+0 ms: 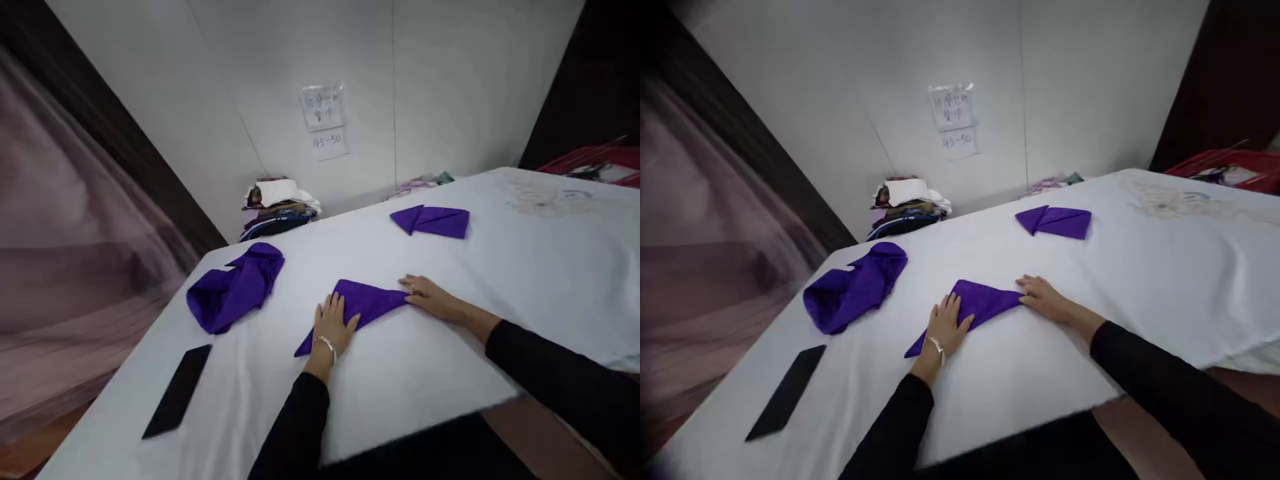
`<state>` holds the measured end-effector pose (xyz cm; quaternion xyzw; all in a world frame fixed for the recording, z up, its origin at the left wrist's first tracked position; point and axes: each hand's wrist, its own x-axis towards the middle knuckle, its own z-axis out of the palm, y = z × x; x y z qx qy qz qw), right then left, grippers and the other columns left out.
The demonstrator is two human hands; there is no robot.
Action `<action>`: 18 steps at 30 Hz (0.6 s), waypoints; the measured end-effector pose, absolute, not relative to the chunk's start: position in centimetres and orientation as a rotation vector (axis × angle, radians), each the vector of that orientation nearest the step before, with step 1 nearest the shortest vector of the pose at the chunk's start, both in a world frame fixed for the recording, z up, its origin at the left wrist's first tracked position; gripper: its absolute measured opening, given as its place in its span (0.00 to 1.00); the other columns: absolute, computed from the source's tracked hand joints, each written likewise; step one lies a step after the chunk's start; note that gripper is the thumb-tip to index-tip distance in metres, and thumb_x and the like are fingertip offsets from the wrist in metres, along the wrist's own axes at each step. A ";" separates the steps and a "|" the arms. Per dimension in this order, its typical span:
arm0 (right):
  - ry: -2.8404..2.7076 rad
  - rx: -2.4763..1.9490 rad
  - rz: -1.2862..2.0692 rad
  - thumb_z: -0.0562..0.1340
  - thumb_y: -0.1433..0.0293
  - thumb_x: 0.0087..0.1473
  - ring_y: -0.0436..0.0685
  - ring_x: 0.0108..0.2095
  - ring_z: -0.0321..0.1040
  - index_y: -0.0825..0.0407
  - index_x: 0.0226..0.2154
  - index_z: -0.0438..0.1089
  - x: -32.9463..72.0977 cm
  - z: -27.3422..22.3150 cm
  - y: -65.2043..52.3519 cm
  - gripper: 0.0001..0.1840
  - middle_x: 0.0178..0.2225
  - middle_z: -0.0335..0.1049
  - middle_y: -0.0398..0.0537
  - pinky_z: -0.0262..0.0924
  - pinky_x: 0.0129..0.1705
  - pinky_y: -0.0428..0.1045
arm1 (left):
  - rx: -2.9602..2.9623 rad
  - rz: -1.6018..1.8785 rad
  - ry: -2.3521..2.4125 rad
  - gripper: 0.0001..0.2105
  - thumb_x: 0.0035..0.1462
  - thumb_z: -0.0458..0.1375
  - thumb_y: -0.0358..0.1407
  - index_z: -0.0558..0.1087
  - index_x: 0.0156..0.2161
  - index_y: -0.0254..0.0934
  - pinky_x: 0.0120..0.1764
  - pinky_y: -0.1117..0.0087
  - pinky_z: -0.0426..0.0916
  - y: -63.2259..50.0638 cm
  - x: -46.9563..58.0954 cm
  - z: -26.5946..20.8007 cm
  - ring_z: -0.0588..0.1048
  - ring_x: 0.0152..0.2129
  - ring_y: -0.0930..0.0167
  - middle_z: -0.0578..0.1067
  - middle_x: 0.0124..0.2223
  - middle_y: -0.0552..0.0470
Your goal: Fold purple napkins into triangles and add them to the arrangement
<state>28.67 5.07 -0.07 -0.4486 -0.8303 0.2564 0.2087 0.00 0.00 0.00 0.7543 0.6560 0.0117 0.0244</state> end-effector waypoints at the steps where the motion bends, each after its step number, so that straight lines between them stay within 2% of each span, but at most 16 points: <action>1: -2.307 -1.261 0.704 0.53 0.56 0.52 0.63 0.60 0.44 0.49 0.24 0.62 28.8 -0.2 5.1 0.16 0.56 0.59 0.52 0.34 0.58 0.63 | 2.334 0.032 2.029 0.36 0.57 0.32 0.56 0.50 0.61 0.32 0.60 0.55 0.40 0.0 0.0 0.0 0.42 0.61 0.64 0.48 0.64 0.47; 8: -2.321 -1.257 0.680 0.54 0.58 0.51 0.62 0.60 0.42 0.48 0.33 0.65 29.7 -0.6 5.0 0.12 0.57 0.57 0.50 0.34 0.59 0.62 | 2.329 0.061 2.016 0.35 0.57 0.33 0.56 0.49 0.61 0.33 0.60 0.55 0.40 -0.1 0.0 -0.1 0.42 0.61 0.64 0.47 0.64 0.47; 14: -2.326 -1.243 0.683 0.50 0.56 0.55 0.60 0.61 0.41 0.48 0.28 0.64 29.9 -0.4 4.9 0.16 0.56 0.58 0.49 0.36 0.59 0.60 | 2.323 0.081 2.006 0.35 0.57 0.33 0.56 0.49 0.62 0.33 0.60 0.55 0.39 -0.1 -0.1 0.0 0.42 0.61 0.64 0.47 0.65 0.48; 18: -2.330 -1.268 0.667 0.48 0.56 0.56 0.59 0.61 0.40 0.48 0.28 0.64 29.8 -0.5 4.9 0.17 0.57 0.57 0.48 0.34 0.59 0.60 | 2.317 0.073 2.003 0.35 0.57 0.33 0.56 0.49 0.62 0.33 0.60 0.56 0.39 -0.1 0.0 0.1 0.41 0.61 0.64 0.47 0.65 0.48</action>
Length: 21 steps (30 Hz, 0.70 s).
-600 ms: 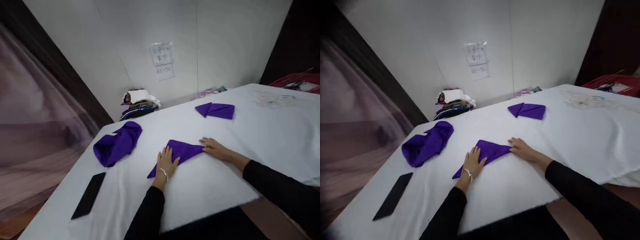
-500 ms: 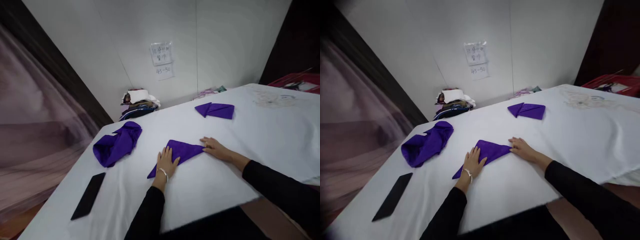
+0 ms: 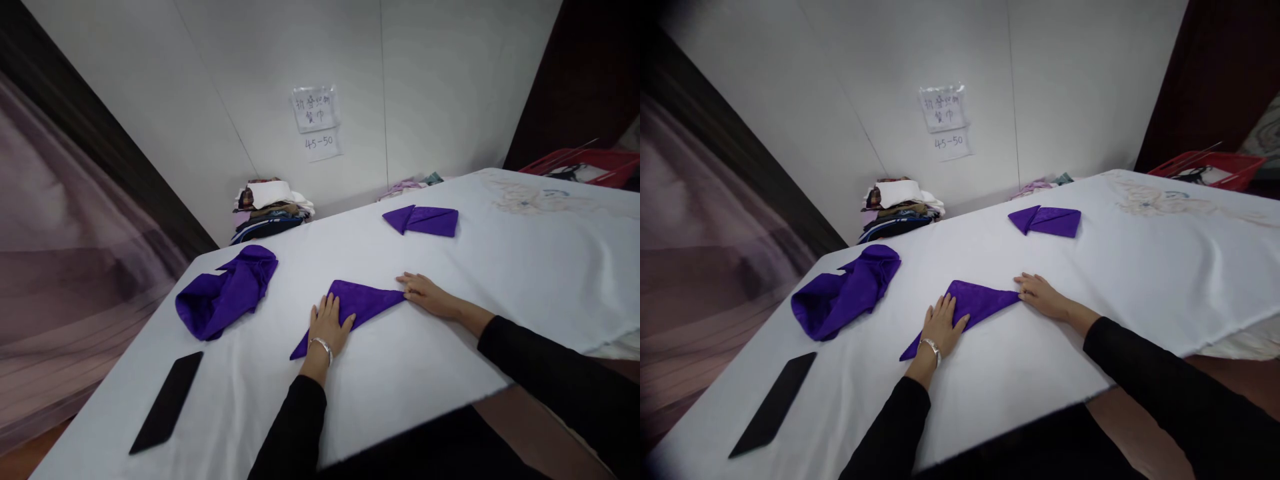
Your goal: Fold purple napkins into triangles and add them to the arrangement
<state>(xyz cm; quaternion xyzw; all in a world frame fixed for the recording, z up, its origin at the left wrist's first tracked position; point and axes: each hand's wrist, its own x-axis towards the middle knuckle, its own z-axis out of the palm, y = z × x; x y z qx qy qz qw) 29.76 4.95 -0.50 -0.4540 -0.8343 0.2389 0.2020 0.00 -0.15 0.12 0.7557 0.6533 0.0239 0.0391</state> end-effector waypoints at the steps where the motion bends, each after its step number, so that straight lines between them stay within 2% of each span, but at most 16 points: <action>1: -2.327 -1.288 0.659 0.48 0.56 0.56 0.59 0.61 0.40 0.48 0.28 0.63 29.7 -0.5 4.9 0.17 0.57 0.56 0.48 0.33 0.59 0.61 | 2.316 0.074 2.004 0.35 0.57 0.33 0.56 0.49 0.62 0.33 0.60 0.56 0.39 -0.1 0.0 0.2 0.42 0.61 0.64 0.47 0.65 0.48; 7: -2.270 -1.431 0.601 0.49 0.57 0.54 0.61 0.61 0.41 0.48 0.27 0.64 29.8 -1.2 4.8 0.15 0.58 0.56 0.49 0.34 0.58 0.64 | 2.309 0.073 2.001 0.35 0.57 0.33 0.56 0.49 0.62 0.33 0.60 0.55 0.39 -0.1 0.1 0.3 0.41 0.61 0.64 0.46 0.65 0.48; 11: -2.202 -1.534 0.494 0.50 0.59 0.53 0.62 0.60 0.45 0.48 0.28 0.66 30.4 -1.4 4.5 0.14 0.57 0.57 0.50 0.38 0.57 0.65 | 2.304 0.076 2.004 0.36 0.56 0.32 0.56 0.49 0.62 0.33 0.60 0.55 0.38 -0.1 0.1 0.3 0.41 0.61 0.64 0.46 0.65 0.48; 13: -2.127 -1.552 0.377 0.49 0.61 0.55 0.62 0.59 0.46 0.48 0.32 0.67 30.0 -1.0 3.7 0.14 0.56 0.57 0.51 0.39 0.57 0.65 | 2.303 0.081 2.004 0.36 0.56 0.32 0.56 0.49 0.62 0.33 0.60 0.55 0.38 -0.1 0.1 0.2 0.41 0.61 0.64 0.46 0.65 0.48; 15: -2.116 -1.469 0.250 0.48 0.61 0.57 0.61 0.60 0.44 0.49 0.41 0.67 28.7 -0.3 2.5 0.17 0.58 0.55 0.52 0.36 0.58 0.64 | 2.305 0.080 2.002 0.36 0.56 0.32 0.56 0.49 0.62 0.32 0.60 0.55 0.38 -0.1 0.1 0.2 0.41 0.61 0.64 0.46 0.65 0.48; 18: -2.394 -1.163 0.252 0.48 0.56 0.57 0.60 0.62 0.36 0.51 0.56 0.55 25.1 0.7 0.3 0.28 0.61 0.48 0.53 0.30 0.60 0.62 | 2.310 0.069 2.006 0.36 0.56 0.33 0.56 0.49 0.62 0.32 0.59 0.55 0.39 0.0 0.2 0.2 0.42 0.61 0.64 0.47 0.65 0.48; 21: -2.675 -0.920 0.407 0.48 0.50 0.55 0.60 0.63 0.30 0.54 0.62 0.43 21.3 1.0 -1.1 0.39 0.63 0.39 0.55 0.27 0.61 0.60 | 2.313 0.041 2.012 0.34 0.57 0.34 0.54 0.48 0.62 0.32 0.59 0.54 0.40 0.1 0.1 0.3 0.42 0.61 0.64 0.46 0.65 0.48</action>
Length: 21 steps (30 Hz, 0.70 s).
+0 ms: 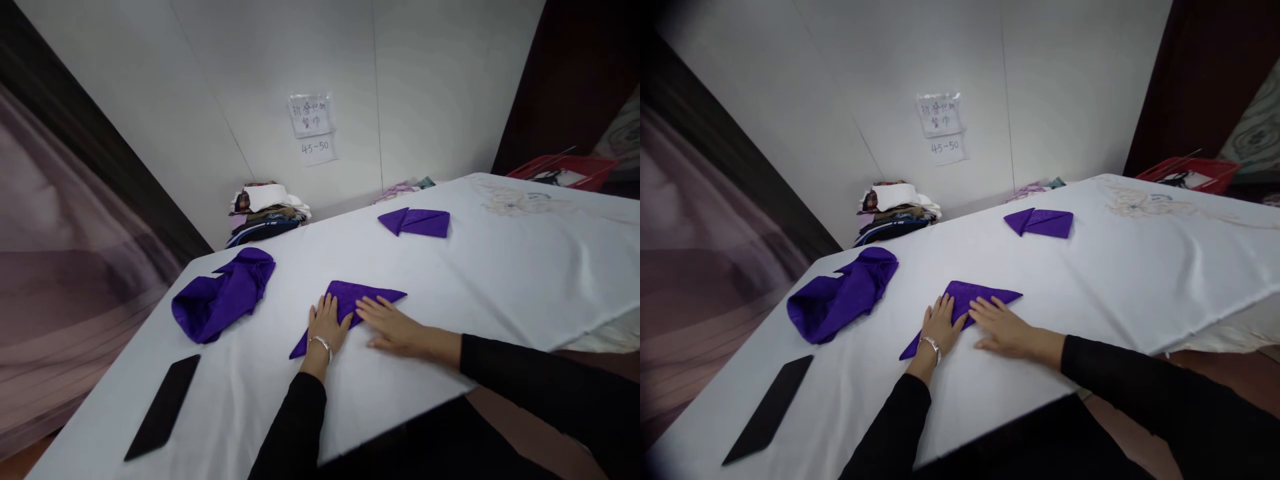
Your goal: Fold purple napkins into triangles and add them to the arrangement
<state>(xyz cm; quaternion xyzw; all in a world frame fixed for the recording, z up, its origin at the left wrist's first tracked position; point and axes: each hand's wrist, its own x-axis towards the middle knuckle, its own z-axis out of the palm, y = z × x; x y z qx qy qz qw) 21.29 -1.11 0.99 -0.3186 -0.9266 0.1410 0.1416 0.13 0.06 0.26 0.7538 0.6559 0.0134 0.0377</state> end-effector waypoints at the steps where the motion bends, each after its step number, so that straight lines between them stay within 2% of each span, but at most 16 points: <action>1: -2.721 -0.889 0.449 0.47 0.48 0.55 0.60 0.63 0.30 0.55 0.62 0.41 20.4 0.9 -1.2 0.41 0.63 0.37 0.56 0.26 0.61 0.60 | 2.313 0.028 2.012 0.34 0.57 0.35 0.53 0.48 0.62 0.32 0.59 0.55 0.40 0.1 0.1 0.3 0.42 0.61 0.64 0.46 0.65 0.49; 6: -2.763 -0.948 0.493 0.45 0.45 0.54 0.61 0.63 0.30 0.57 0.62 0.40 20.1 0.5 0.3 0.43 0.63 0.36 0.58 0.26 0.61 0.59 | 2.307 0.016 2.029 0.34 0.57 0.35 0.54 0.48 0.62 0.32 0.59 0.55 0.40 -0.1 0.1 0.4 0.42 0.61 0.64 0.46 0.65 0.48; 13: -2.694 -1.113 0.394 0.45 0.47 0.56 0.61 0.62 0.33 0.47 0.62 0.41 24.9 0.0 2.8 0.37 0.63 0.39 0.49 0.27 0.61 0.61 | 2.313 0.062 2.015 0.35 0.57 0.33 0.55 0.49 0.61 0.33 0.59 0.54 0.40 0.0 0.2 0.2 0.42 0.61 0.62 0.47 0.65 0.47; 17: -2.666 -1.236 0.362 0.45 0.48 0.56 0.62 0.62 0.34 0.45 0.62 0.40 28.0 -0.7 3.7 0.36 0.63 0.39 0.48 0.27 0.60 0.63 | 2.301 0.085 2.003 0.35 0.57 0.33 0.55 0.49 0.62 0.34 0.59 0.54 0.40 -0.1 0.1 0.2 0.42 0.61 0.62 0.47 0.65 0.47; 21: -2.611 -1.394 0.318 0.44 0.48 0.56 0.64 0.62 0.34 0.46 0.62 0.39 29.0 -0.5 4.0 0.37 0.63 0.39 0.51 0.29 0.59 0.65 | 2.291 0.118 1.992 0.35 0.56 0.32 0.56 0.49 0.62 0.34 0.59 0.55 0.39 -0.3 0.2 0.1 0.42 0.61 0.63 0.47 0.65 0.47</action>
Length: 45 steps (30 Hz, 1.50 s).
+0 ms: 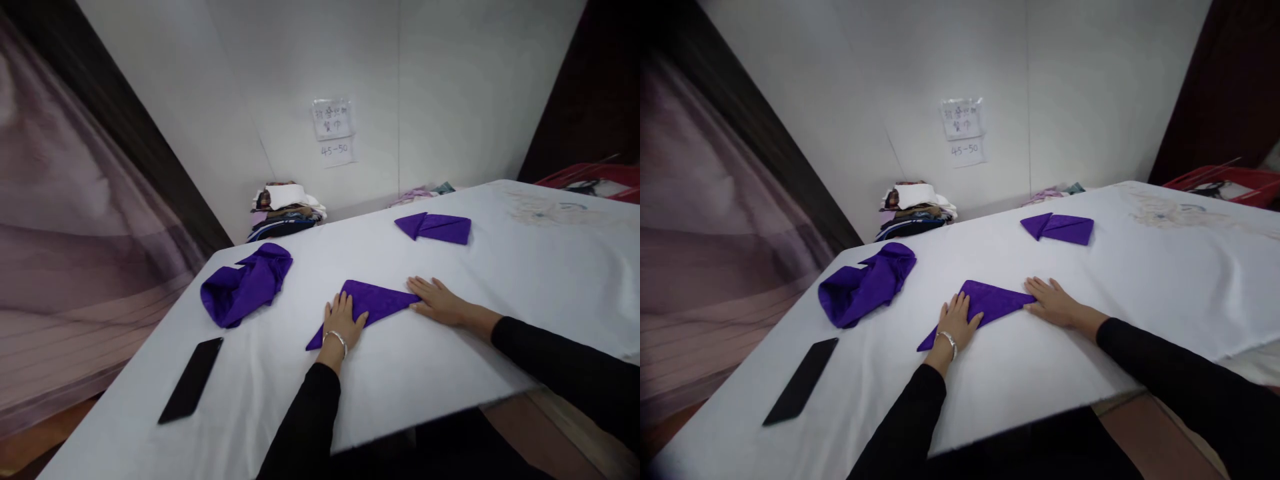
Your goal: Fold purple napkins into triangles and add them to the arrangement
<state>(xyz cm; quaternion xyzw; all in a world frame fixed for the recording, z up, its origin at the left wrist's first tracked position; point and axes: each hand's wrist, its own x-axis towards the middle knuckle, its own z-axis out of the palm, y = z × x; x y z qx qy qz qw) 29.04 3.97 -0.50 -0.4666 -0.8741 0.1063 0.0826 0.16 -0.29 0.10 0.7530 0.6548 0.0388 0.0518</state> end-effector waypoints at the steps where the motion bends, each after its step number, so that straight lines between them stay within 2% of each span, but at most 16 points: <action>1: -2.594 -1.396 0.288 0.44 0.48 0.56 0.64 0.62 0.33 0.47 0.62 0.38 28.6 -0.2 3.8 0.38 0.63 0.38 0.52 0.29 0.59 0.65 | 2.293 0.129 1.990 0.36 0.56 0.32 0.56 0.50 0.61 0.34 0.59 0.54 0.39 -0.3 0.2 0.0 0.42 0.61 0.63 0.47 0.65 0.47; 5: -2.651 -1.139 0.213 0.44 0.47 0.56 0.61 0.63 0.31 0.50 0.63 0.38 23.5 1.3 2.3 0.39 0.64 0.36 0.52 0.27 0.60 0.62 | 2.307 0.142 1.997 0.35 0.56 0.32 0.56 0.50 0.61 0.34 0.59 0.54 0.39 -0.4 0.2 -0.2 0.42 0.61 0.63 0.48 0.64 0.47; 8: -2.737 -0.927 0.317 0.43 0.46 0.55 0.61 0.63 0.31 0.50 0.62 0.39 18.6 1.8 1.8 0.39 0.64 0.36 0.51 0.27 0.61 0.61 | 2.325 0.108 1.991 0.33 0.57 0.36 0.53 0.48 0.62 0.35 0.59 0.54 0.40 -0.5 0.1 -0.3 0.42 0.61 0.63 0.47 0.65 0.47; 12: -2.760 -0.946 0.470 0.43 0.45 0.55 0.62 0.62 0.34 0.51 0.62 0.42 15.3 0.9 3.4 0.40 0.63 0.39 0.54 0.30 0.60 0.61 | 2.336 0.063 1.974 0.30 0.57 0.40 0.47 0.46 0.62 0.35 0.59 0.54 0.39 -0.7 0.1 -0.2 0.41 0.61 0.64 0.47 0.65 0.48; 16: -2.728 -1.012 0.414 0.43 0.46 0.55 0.62 0.62 0.37 0.49 0.61 0.46 16.2 -0.9 5.8 0.38 0.62 0.44 0.53 0.31 0.60 0.63 | 2.299 0.125 1.964 0.31 0.58 0.37 0.49 0.45 0.62 0.35 0.60 0.56 0.38 -0.8 0.4 0.0 0.41 0.61 0.64 0.46 0.65 0.48; 20: -2.703 -1.017 0.338 0.43 0.47 0.55 0.61 0.62 0.36 0.45 0.61 0.45 17.8 -2.0 6.7 0.36 0.62 0.43 0.49 0.30 0.60 0.62 | 2.252 0.162 1.968 0.32 0.58 0.36 0.51 0.45 0.62 0.34 0.60 0.56 0.39 -1.6 -0.4 0.1 0.41 0.61 0.64 0.46 0.65 0.47; 25: -2.739 -1.041 0.312 0.43 0.47 0.54 0.61 0.62 0.35 0.46 0.61 0.46 18.0 -1.8 6.5 0.37 0.63 0.42 0.48 0.31 0.60 0.62 | 2.078 0.148 2.155 0.27 0.61 0.34 0.47 0.48 0.61 0.36 0.60 0.56 0.40 -4.6 -4.6 0.3 0.43 0.61 0.66 0.48 0.64 0.48; 31: -2.761 -1.054 0.281 0.43 0.47 0.54 0.62 0.62 0.34 0.47 0.61 0.45 17.8 -1.7 6.5 0.37 0.63 0.41 0.47 0.32 0.60 0.62 | 1.870 0.171 2.355 0.24 0.60 0.41 0.45 0.54 0.59 0.39 0.60 0.56 0.41 -9.8 -9.8 0.5 0.45 0.61 0.66 0.50 0.64 0.50; 35: -2.747 -1.048 0.287 0.43 0.46 0.54 0.62 0.62 0.34 0.46 0.61 0.44 17.8 -2.2 6.7 0.38 0.63 0.41 0.45 0.31 0.60 0.62 | 1.712 0.489 2.398 0.18 0.59 0.46 0.41 0.65 0.53 0.42 0.59 0.57 0.46 -11.1 -10.4 0.4 0.54 0.58 0.68 0.61 0.59 0.52; 39: -2.727 -1.051 0.299 0.43 0.46 0.53 0.63 0.62 0.35 0.46 0.61 0.45 17.8 -2.4 6.8 0.38 0.63 0.42 0.45 0.31 0.60 0.62 | 1.734 0.638 2.375 0.16 0.59 0.46 0.39 0.68 0.49 0.41 0.57 0.61 0.54 -10.4 -8.6 1.0 0.62 0.54 0.69 0.69 0.53 0.52; 42: -2.732 -1.051 0.299 0.44 0.46 0.53 0.63 0.62 0.36 0.47 0.61 0.46 17.8 -2.3 6.8 0.38 0.62 0.42 0.47 0.32 0.60 0.62 | 1.898 0.697 2.275 0.16 0.59 0.47 0.40 0.68 0.50 0.41 0.58 0.62 0.52 -8.5 -5.9 2.0 0.61 0.54 0.70 0.68 0.54 0.53; 45: -2.740 -1.046 0.267 0.44 0.46 0.53 0.62 0.62 0.36 0.46 0.61 0.47 17.7 -2.1 6.7 0.37 0.62 0.43 0.48 0.33 0.60 0.63 | 2.122 0.617 2.107 0.20 0.60 0.43 0.45 0.62 0.55 0.41 0.59 0.58 0.47 -5.8 -2.6 2.9 0.55 0.57 0.68 0.63 0.58 0.52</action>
